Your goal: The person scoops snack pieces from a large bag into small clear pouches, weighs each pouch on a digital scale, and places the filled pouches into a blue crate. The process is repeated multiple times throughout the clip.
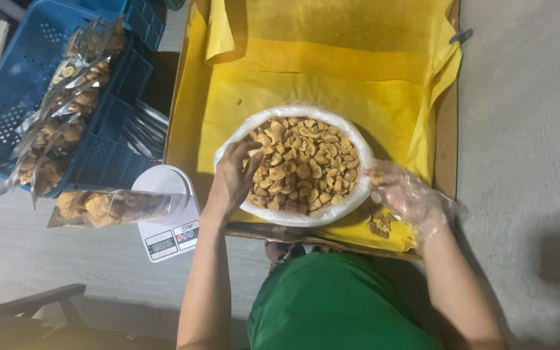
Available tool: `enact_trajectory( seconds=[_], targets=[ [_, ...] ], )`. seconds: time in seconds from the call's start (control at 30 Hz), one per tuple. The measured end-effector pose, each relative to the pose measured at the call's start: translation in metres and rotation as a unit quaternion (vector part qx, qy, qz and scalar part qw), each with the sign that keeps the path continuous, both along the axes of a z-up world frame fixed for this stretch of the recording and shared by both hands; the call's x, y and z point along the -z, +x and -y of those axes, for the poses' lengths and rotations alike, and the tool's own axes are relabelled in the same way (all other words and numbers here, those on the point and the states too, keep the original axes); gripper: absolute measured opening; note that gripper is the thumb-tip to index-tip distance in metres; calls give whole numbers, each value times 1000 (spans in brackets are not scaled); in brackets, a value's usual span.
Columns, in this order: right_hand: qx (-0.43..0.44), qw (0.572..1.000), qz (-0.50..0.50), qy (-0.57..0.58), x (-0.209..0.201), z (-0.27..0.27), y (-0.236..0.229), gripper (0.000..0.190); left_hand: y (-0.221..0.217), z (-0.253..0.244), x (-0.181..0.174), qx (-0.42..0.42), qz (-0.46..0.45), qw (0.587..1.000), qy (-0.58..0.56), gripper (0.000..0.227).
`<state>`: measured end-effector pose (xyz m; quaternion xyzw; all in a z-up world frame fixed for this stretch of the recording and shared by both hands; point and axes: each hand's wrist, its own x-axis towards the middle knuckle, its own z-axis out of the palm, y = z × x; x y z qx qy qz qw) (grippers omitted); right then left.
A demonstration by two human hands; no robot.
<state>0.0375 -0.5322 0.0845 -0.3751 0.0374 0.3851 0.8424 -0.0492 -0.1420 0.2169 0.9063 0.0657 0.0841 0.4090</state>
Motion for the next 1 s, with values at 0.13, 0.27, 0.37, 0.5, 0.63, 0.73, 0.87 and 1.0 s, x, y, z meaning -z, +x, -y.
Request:
enact_trajectory(
  seconds=[0.13,0.27,0.37,0.5,0.63,0.73,0.87,1.0],
  targets=[
    [-56,982,45,-174,32,41,-7,52,11,11,10,-154,-102,980,-80,29],
    [-105,943,45,-312,96,62,-23,54,12,23,20,-98,127,983,90,34],
    [-108,920,-116,-358,130,70,-21,47,0,25,14,-36,163,977,134,48],
    [-133,925,-29,-354,132,75,-8,40,-10,14,-9,-2,-51,988,-147,33],
    [-94,927,21,-362,121,82,-7,39,-4,6,-9,-27,-103,983,-149,34],
    [-45,874,22,-483,108,78,-11,34,-3,-6,7,-14,-84,994,-66,33],
    [-107,824,-4,-557,86,59,-26,36,-3,-25,38,-2,-66,998,-17,28],
    [-36,802,-38,-595,72,21,-42,24,3,-36,56,-72,-103,992,6,38]
  ],
)
